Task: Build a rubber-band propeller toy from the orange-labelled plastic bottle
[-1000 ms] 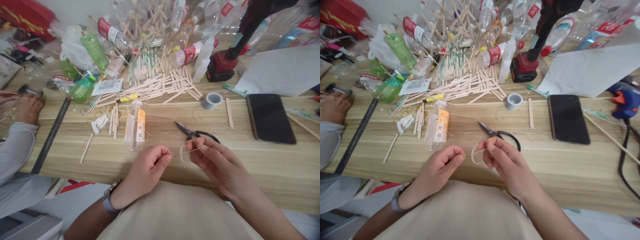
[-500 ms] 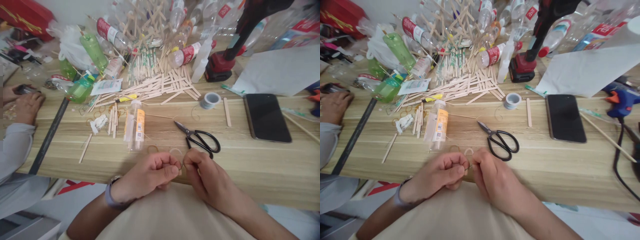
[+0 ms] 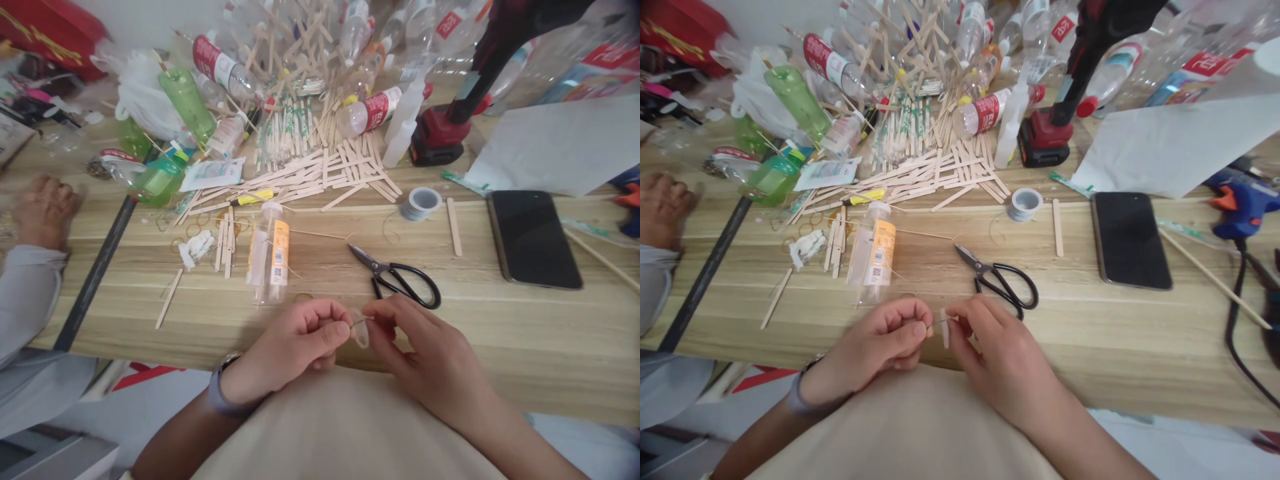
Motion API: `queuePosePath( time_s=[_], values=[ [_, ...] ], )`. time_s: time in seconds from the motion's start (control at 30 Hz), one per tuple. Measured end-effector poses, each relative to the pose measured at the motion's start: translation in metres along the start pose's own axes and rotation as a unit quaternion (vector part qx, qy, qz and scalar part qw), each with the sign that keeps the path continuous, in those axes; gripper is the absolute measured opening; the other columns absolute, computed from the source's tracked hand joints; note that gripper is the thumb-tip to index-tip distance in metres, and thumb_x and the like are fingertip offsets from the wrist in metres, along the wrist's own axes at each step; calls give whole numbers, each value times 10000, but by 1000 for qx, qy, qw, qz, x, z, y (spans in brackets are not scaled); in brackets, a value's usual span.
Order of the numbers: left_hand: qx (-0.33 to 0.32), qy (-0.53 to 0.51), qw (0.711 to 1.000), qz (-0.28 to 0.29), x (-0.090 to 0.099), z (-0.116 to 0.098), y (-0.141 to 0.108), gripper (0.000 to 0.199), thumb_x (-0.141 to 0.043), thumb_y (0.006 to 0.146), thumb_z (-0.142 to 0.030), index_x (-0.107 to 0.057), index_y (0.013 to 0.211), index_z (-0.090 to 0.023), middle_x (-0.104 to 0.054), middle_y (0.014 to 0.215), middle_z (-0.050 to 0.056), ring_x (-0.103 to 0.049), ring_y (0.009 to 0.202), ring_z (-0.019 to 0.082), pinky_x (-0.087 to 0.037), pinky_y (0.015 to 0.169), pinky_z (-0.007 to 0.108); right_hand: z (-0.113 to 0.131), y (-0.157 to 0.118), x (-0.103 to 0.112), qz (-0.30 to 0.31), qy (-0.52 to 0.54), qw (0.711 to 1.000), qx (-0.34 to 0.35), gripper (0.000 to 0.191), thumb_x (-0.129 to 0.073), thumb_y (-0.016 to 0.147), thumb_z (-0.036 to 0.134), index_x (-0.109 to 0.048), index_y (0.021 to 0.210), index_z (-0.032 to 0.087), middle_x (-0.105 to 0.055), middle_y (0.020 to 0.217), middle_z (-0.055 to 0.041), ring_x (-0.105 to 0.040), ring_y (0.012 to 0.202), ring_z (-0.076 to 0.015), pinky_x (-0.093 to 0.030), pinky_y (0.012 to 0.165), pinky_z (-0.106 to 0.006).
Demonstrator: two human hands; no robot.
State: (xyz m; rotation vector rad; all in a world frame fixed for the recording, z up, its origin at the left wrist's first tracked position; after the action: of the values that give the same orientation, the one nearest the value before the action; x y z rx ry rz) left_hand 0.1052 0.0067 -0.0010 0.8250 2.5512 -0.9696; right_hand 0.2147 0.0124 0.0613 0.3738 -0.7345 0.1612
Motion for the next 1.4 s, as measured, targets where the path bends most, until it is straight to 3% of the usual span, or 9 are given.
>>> queuePosePath(
  time_s=[0.17,0.3,0.47,0.8,1.03,1.2,1.4],
  values=[
    [-20,118,990,-74,12,-9,0,169,-575,847,-354,-539,818,-191,-357,514,-100,-283,451,64,-207,441,205,-2,2,0,-1,1,1000,1,145,-494,866,82,-555,811,202,-558,653,21,-565,563,-108,-443,531,-212],
    [-64,239,956,-159,21,-21,-2,138,-615,805,-308,-607,891,-201,-269,469,-120,-227,444,75,-187,444,217,-2,3,-4,3,-4,1000,-2,134,-501,866,96,-552,797,200,-573,662,11,-577,585,-113,-437,513,-206],
    [-87,346,912,-204,20,-30,-1,131,-616,792,-297,-685,788,-187,-268,454,-99,-245,444,80,-167,444,240,4,4,-5,-13,-36,999,30,139,-490,879,91,-531,813,206,-588,677,2,-576,588,-126,-442,525,-230],
    [-69,367,904,-210,22,-28,6,127,-576,776,-234,-688,750,-180,-315,488,-88,-283,481,82,-213,471,232,2,4,-13,2,-57,997,43,142,-474,903,84,-552,844,187,-598,702,-16,-568,591,-140,-440,553,-257],
    [-63,337,918,-201,18,-25,8,96,-557,731,-209,-564,639,-182,-338,475,-93,-285,474,79,-198,452,228,1,5,-14,-3,-45,998,31,168,-464,873,81,-513,768,202,-523,636,12,-518,541,-124,-404,495,-235],
    [-68,317,926,-191,17,-24,11,108,-535,706,-159,-498,609,-189,-341,482,-97,-281,473,73,-213,459,218,-8,6,-17,7,23,1000,-20,157,-478,827,81,-507,744,211,-536,652,14,-530,558,-116,-407,468,-206],
    [-58,297,936,-183,22,-22,10,87,-568,755,-227,-578,681,-182,-382,519,-82,-301,488,79,-234,472,221,-28,2,-22,30,98,985,-140,126,-502,816,138,-558,732,213,-574,606,24,-529,518,-110,-415,444,-197]
  ],
)
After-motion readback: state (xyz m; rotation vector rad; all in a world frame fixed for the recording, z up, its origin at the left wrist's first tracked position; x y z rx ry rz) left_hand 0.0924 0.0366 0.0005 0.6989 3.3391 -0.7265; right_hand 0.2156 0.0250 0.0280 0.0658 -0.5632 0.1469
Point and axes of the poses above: each hand's wrist, its own y-axis towards the middle knuckle, its own x-axis out of the back of the hand, z = x × y, the point moved 9 cm from there along y, towards the middle knuckle
